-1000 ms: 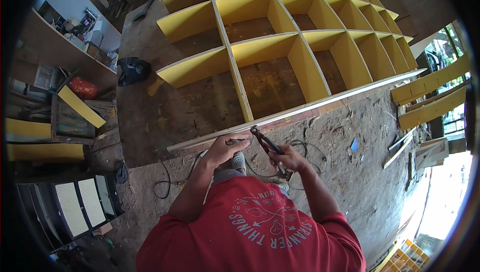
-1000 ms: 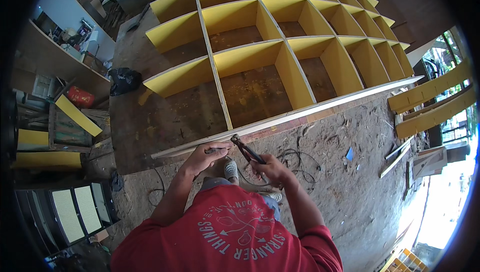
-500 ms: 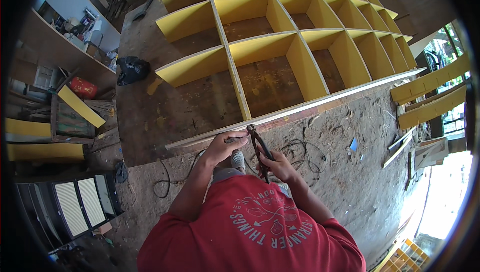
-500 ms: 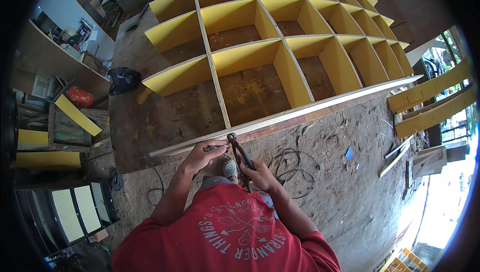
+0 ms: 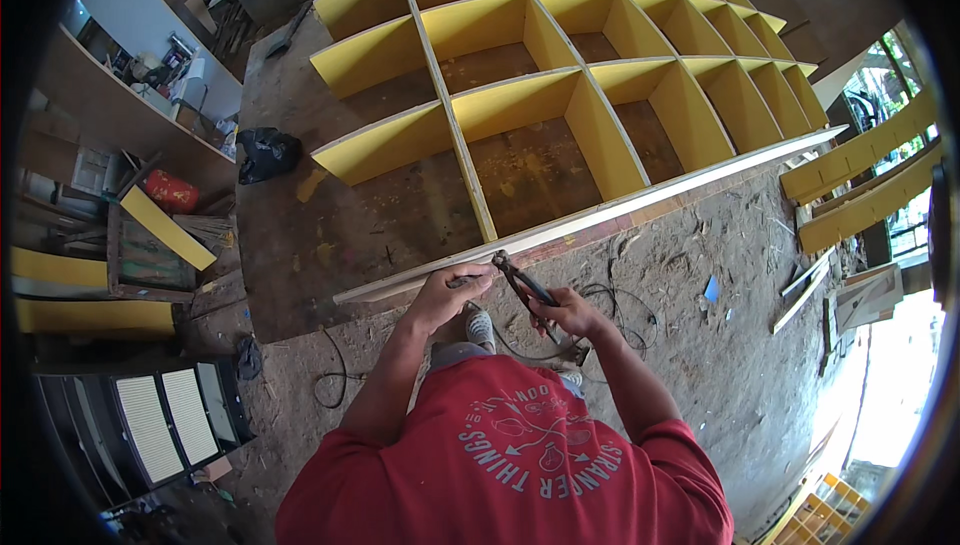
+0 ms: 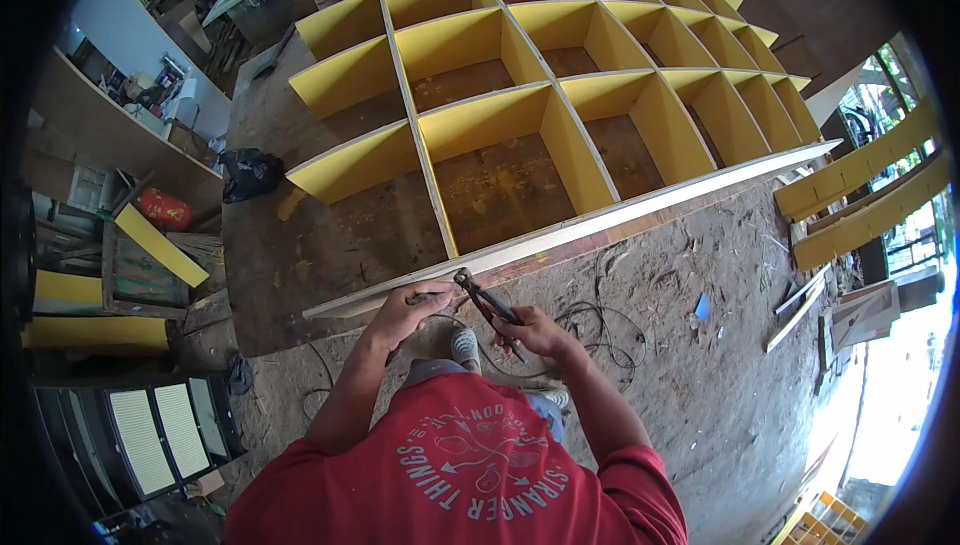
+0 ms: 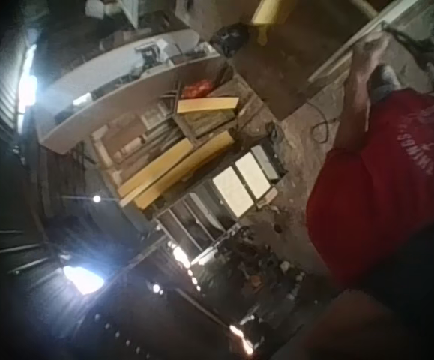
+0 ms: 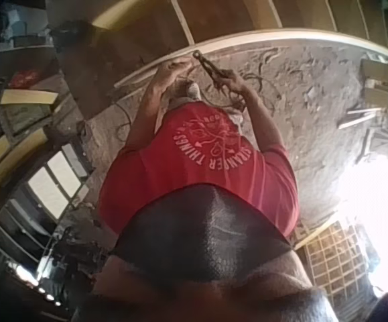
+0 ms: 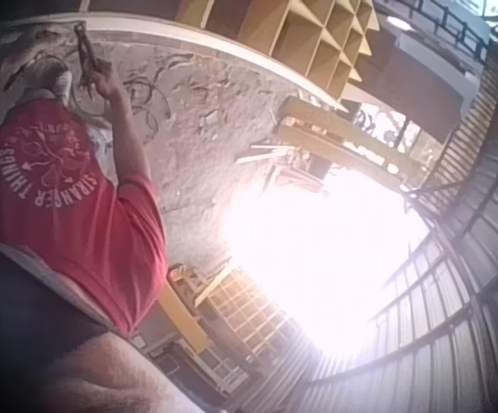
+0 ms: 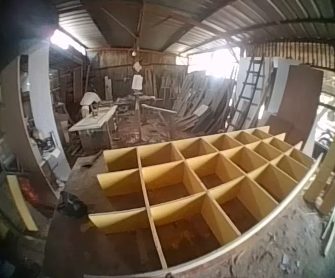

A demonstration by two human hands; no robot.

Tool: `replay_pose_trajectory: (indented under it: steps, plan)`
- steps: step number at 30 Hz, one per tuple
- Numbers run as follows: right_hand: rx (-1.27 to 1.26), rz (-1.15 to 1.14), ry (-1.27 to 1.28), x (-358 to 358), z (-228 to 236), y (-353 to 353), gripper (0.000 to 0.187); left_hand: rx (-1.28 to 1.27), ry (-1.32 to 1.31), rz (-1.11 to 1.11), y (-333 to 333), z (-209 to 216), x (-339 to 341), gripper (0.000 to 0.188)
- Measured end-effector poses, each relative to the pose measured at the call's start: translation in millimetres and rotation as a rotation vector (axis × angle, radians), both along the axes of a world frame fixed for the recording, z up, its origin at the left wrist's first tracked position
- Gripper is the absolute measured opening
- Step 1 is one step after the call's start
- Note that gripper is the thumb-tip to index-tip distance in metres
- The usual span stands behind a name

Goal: The person trims nails on a wooden board using pincers, then hammers nails into the board to attach it to a shelving unit using a hammer.

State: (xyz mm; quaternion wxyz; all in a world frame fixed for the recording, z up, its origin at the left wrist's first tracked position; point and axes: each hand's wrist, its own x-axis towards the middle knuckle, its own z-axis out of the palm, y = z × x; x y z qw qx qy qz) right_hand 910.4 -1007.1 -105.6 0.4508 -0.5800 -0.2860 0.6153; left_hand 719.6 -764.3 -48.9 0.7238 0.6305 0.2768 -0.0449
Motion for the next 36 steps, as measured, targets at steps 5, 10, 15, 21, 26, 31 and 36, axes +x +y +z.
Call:
replay_pose_trajectory:
  steps: [5,10,15,21,26,31,36]
  plan:
    - [-0.132,-0.253,0.163,-50.2,26.9,5.1,0.049,0.001,-0.036,0.023,-3.1,-2.1,-1.0,0.050]
    - [-0.097,-0.293,0.031,-61.5,23.8,6.5,0.030,-0.028,-0.011,0.019,-3.5,6.4,1.5,0.049]
    - [-0.128,-0.230,0.006,-47.3,27.9,4.5,0.033,-0.069,-0.043,0.035,-5.1,10.9,1.9,0.044]
    - [-0.014,-0.129,-0.064,-7.2,0.1,-0.4,0.041,-0.042,-0.057,0.006,-6.1,10.7,3.9,0.044]
    - [-0.081,-0.045,-0.223,2.4,0.3,-3.9,0.050,-0.038,-0.109,-0.005,-3.1,2.4,2.2,0.042]
    - [-0.062,-0.111,-0.206,-28.6,27.8,-0.3,0.054,-0.038,-0.072,0.021,-4.7,13.0,0.2,0.043]
    - [-0.072,-0.236,-0.208,-48.8,38.3,3.7,0.039,-0.037,-0.063,0.003,-2.7,11.5,-1.6,0.042]
